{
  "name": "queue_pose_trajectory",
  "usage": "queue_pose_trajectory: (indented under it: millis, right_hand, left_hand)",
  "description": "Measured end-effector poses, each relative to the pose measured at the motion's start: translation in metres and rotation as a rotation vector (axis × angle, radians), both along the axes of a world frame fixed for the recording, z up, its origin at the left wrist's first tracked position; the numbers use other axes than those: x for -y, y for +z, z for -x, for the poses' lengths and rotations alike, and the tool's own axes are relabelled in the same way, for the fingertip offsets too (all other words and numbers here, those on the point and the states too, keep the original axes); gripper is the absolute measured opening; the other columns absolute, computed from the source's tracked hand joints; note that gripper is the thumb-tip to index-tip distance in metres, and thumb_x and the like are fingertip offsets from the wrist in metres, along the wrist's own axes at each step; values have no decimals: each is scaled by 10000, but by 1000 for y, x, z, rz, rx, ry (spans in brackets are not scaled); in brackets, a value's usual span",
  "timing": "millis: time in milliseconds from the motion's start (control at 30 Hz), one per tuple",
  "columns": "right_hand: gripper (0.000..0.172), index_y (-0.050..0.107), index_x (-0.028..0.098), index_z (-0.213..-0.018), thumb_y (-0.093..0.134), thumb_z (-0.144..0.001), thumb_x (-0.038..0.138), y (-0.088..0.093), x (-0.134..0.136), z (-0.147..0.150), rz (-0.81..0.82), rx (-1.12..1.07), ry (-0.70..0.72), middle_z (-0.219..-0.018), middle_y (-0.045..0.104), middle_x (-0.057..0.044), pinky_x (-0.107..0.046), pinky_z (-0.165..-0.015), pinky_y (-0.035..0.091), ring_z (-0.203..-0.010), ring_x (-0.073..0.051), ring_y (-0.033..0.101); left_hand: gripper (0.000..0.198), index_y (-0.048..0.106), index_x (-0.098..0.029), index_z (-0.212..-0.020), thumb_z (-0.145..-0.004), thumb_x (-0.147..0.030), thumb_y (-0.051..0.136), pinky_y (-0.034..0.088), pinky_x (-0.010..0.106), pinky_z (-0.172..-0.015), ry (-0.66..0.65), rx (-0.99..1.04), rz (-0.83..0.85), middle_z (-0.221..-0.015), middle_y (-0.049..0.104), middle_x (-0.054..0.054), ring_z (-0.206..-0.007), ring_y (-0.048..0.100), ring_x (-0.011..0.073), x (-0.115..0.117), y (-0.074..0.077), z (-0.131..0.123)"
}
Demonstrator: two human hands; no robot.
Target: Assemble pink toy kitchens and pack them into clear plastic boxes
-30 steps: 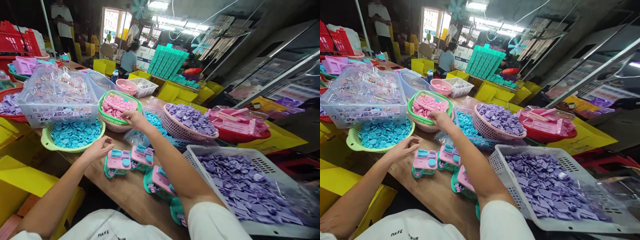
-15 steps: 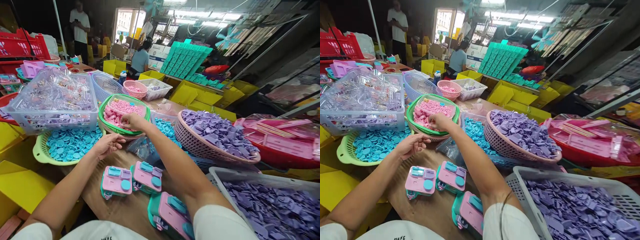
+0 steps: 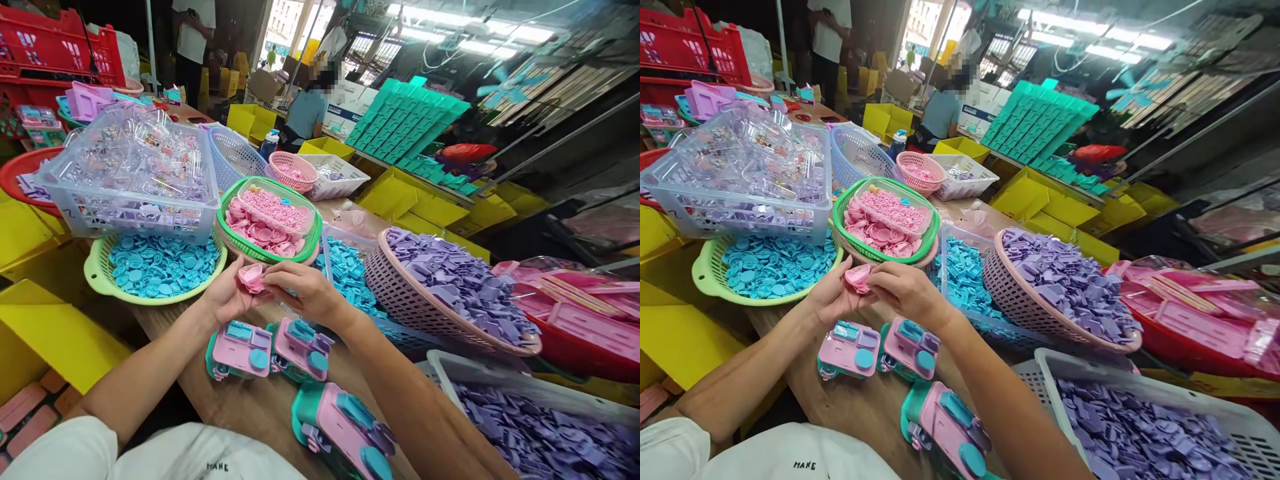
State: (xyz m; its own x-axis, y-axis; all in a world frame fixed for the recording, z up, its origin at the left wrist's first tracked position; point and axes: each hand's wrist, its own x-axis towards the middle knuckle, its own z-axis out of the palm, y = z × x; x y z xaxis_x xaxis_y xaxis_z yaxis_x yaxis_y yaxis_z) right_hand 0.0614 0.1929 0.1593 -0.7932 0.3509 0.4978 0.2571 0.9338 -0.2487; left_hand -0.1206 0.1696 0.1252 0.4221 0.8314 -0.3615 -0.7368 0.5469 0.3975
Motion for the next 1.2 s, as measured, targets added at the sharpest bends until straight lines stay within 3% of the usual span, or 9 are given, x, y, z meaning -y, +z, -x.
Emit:
queue_pose_trajectory:
  millis: [133, 200, 333, 533, 667, 767, 967, 1100, 1200]
  right_hand:
    - [205, 654, 234, -1148, 628, -944, 248, -3, 3, 5, 130, -94, -103, -1026, 684, -85, -329, -828, 568, -945, -196, 670]
    - [235, 657, 233, -1158, 658, -930, 290, -7, 5, 12, 118, -75, -123, -1058, 677, -99, -354, -841, 560, -979, -216, 651]
    - [97, 673, 227, -983, 582, -971, 256, -13, 6, 21, 74, -47, -149, -935, 684, -76, -344, -812, 531, -879, -199, 626]
    - [125, 678, 221, -1007, 555, -987, 228, -9, 4, 13, 58, -111, -171, -950, 698, -78, -339, -820, 519, -886, -192, 624]
    - [166, 707, 232, -1023, 547, -996, 268, -7, -3, 2, 2, -28, -108, -1033, 723, -92, -379, -869, 528, -953, -209, 633]
    - [203, 726, 222, -1014, 547, -996, 315, 5, -30, -9, 66, -91, -238, -1011, 723, -82, -363, -864, 534, -946, -203, 653]
    - [204, 740, 128, -1052, 606, -917, 202, 26, -144, -3, 137, 42, -693, -1018, 720, -114, -362, -890, 515, -926, -223, 655]
    - [344, 701, 130, -1194, 690, -883, 277, 17, -194, 22, 121, 282, -706, -1148, 694, -139, -349, -965, 479, -1030, -230, 636]
    - [327, 712, 158, -1165, 704, -870, 300, 10, -206, 30, 153, 356, -656, -1035, 720, -89, -314, -872, 490, -909, -201, 645]
  left_hand:
    - [543, 658, -91, -1129, -1075, -427, 235, 589, 313, -684, 14, 4, 2, -903, 725, 138, -766, 697, 188, 6, 0, 1]
    - [562, 678, -94, -1074, -1075, -431, 228, 556, 257, -616, 20, 17, -10, -874, 716, 128, -732, 679, 168, 6, 1, -1]
    - [505, 676, -108, -900, -1080, -363, 279, 526, 210, -588, 83, 45, 19, -811, 697, 80, -632, 619, 108, 6, 4, -4]
    - [393, 640, -128, -919, -1077, -321, 337, 565, 240, -550, 117, 2, 58, -768, 677, 35, -598, 648, 107, 2, 6, -5]
    - [237, 644, -123, -907, -1014, -296, 521, 522, 198, -463, 106, -83, 26, -737, 665, 23, -535, 631, 97, -4, -1, -6]
    - [82, 663, -110, -897, -895, -191, 671, 465, 151, -428, 52, -209, -43, -742, 678, 37, -552, 649, 97, -7, -6, -8]
    - [433, 680, -121, -864, -627, -420, 884, 303, 127, -356, 65, -471, -325, -633, 626, -6, -475, 556, 67, -10, -12, -14]
    - [559, 678, -118, -859, -563, -554, 866, 301, 134, -369, 78, -567, -360, -613, 607, -13, -484, 550, 70, -11, -16, -13]
    - [594, 671, -117, -872, -545, -577, 854, 298, 138, -373, 74, -611, -340, -633, 618, -7, -497, 560, 76, -12, -18, -8]
